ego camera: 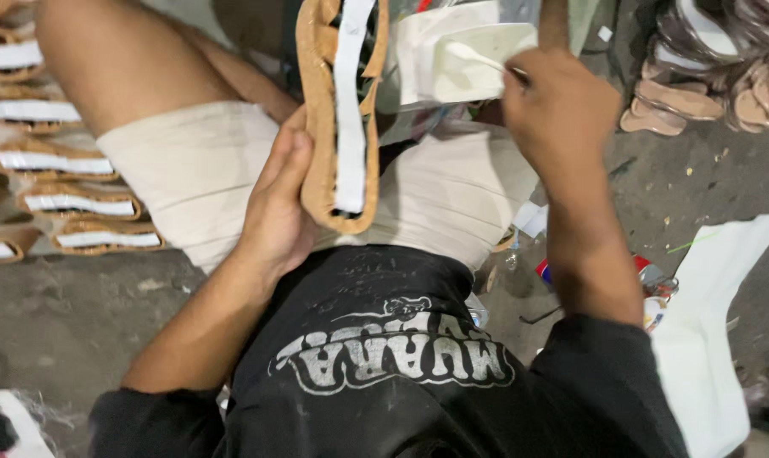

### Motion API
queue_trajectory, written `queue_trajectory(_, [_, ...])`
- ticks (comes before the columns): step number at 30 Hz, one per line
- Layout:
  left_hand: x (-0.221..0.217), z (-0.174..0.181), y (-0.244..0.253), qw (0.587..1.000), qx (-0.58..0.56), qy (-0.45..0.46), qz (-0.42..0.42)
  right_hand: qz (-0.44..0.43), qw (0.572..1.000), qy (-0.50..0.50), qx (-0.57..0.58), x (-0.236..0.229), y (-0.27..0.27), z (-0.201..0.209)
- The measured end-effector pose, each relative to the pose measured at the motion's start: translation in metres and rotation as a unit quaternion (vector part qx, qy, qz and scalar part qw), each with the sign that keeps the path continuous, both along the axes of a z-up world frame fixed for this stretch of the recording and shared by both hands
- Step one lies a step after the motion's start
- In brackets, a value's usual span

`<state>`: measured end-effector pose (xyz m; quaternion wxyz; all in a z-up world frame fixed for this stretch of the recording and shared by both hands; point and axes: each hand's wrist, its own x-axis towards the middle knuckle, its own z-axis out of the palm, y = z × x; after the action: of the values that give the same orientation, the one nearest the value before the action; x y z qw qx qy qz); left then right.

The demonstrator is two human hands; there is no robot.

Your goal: The person sits on the floor and applies white glue to the edges of a cork shoe sole using a toothbrush. They repeatedly dip the brush into a container of glue and spread it along the perimeter of the sole, then place the finished sole onto a stack of similar soles.

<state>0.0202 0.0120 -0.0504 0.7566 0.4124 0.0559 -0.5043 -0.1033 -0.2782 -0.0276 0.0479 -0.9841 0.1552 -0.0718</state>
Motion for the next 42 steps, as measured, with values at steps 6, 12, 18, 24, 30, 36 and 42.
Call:
queue_trajectory(6, [0.002,0.0,0.001,0.998,-0.051,0.014,0.025,0.051,0.975,0.179,-0.126,0.011,-0.009,-0.003])
queue_trajectory(12, [0.01,-0.008,-0.004,0.998,-0.056,0.024,0.034,-0.005,0.984,0.161,-0.082,-0.041,-0.001,0.063])
queue_trajectory(18, [0.008,-0.008,-0.019,0.994,-0.053,-0.085,-0.042,-0.168,0.893,-0.004,0.417,-0.048,0.05,0.068])
queue_trajectory(24, [-0.001,0.005,-0.022,0.984,-0.066,-0.161,-0.04,-0.088,0.785,-0.077,0.608,-0.051,0.103,0.037])
queue_trajectory(30, [-0.004,0.013,-0.019,0.985,-0.048,-0.163,-0.039,-0.098,0.858,-0.13,0.488,-0.037,0.108,0.029])
queue_trajectory(36, [-0.004,0.017,-0.02,0.991,-0.049,-0.122,-0.031,0.018,0.871,-0.144,0.469,-0.035,0.107,0.039])
queue_trajectory(42, [-0.002,0.021,-0.019,0.993,-0.029,-0.101,-0.052,0.093,0.894,-0.15,0.413,-0.034,0.092,0.041])
